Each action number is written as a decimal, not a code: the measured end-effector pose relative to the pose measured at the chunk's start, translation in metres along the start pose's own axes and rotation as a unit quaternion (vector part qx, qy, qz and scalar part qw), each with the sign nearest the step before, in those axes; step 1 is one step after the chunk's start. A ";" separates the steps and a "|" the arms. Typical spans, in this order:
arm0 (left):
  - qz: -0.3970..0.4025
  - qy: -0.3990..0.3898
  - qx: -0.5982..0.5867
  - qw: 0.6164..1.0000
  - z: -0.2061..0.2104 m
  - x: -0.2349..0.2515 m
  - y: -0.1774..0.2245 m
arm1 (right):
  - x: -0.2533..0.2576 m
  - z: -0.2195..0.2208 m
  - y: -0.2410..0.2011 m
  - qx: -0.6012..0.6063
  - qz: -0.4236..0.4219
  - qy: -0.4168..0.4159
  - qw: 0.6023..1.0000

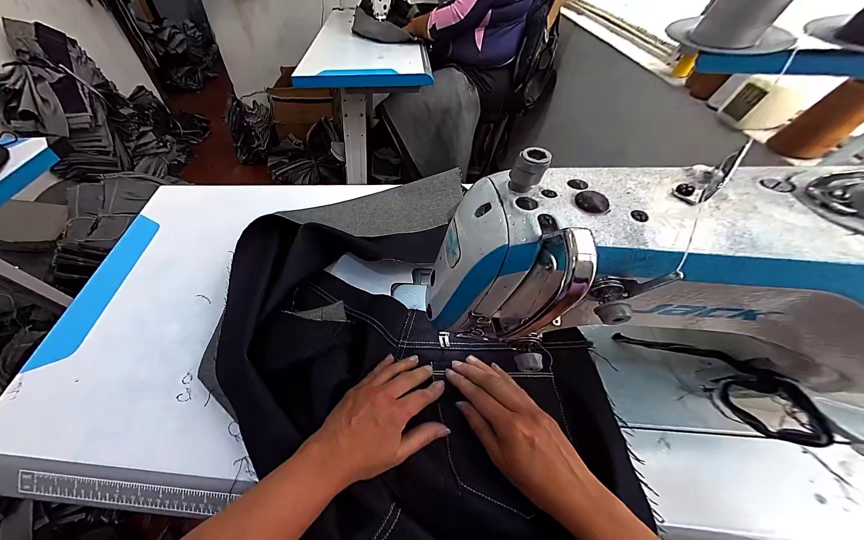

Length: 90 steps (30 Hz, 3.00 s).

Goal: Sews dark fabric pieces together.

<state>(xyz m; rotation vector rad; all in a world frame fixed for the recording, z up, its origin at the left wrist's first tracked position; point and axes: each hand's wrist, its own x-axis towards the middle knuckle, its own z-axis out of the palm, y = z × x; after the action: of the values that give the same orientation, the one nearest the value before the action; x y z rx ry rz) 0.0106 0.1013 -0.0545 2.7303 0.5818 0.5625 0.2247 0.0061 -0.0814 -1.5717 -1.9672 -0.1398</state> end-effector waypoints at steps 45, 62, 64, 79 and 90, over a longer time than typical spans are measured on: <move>0.022 -0.002 0.053 0.998 0.009 -0.005 0.019 | 0.024 -0.005 -0.002 -0.089 0.093 0.004 0.992; -0.028 -0.027 0.004 0.999 -0.002 0.018 -0.009 | 0.026 0.003 0.010 -0.041 0.030 -0.004 0.999; -0.026 -0.016 0.004 1.000 -0.001 0.018 -0.008 | 0.025 0.002 0.012 -0.035 0.024 -0.006 0.999; -0.017 -0.028 -0.028 0.999 -0.006 0.023 -0.018 | 0.025 0.008 0.008 -0.046 0.047 0.021 0.998; -0.023 -0.029 -0.006 0.999 -0.005 0.021 -0.012 | 0.025 0.007 0.012 -0.049 0.034 0.016 0.998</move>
<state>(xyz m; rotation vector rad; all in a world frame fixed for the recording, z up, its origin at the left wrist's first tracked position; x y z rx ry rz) 0.0220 0.1223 -0.0480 2.7043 0.6232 0.4721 0.2299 0.0335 -0.0776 -1.6871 -1.9050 -0.2361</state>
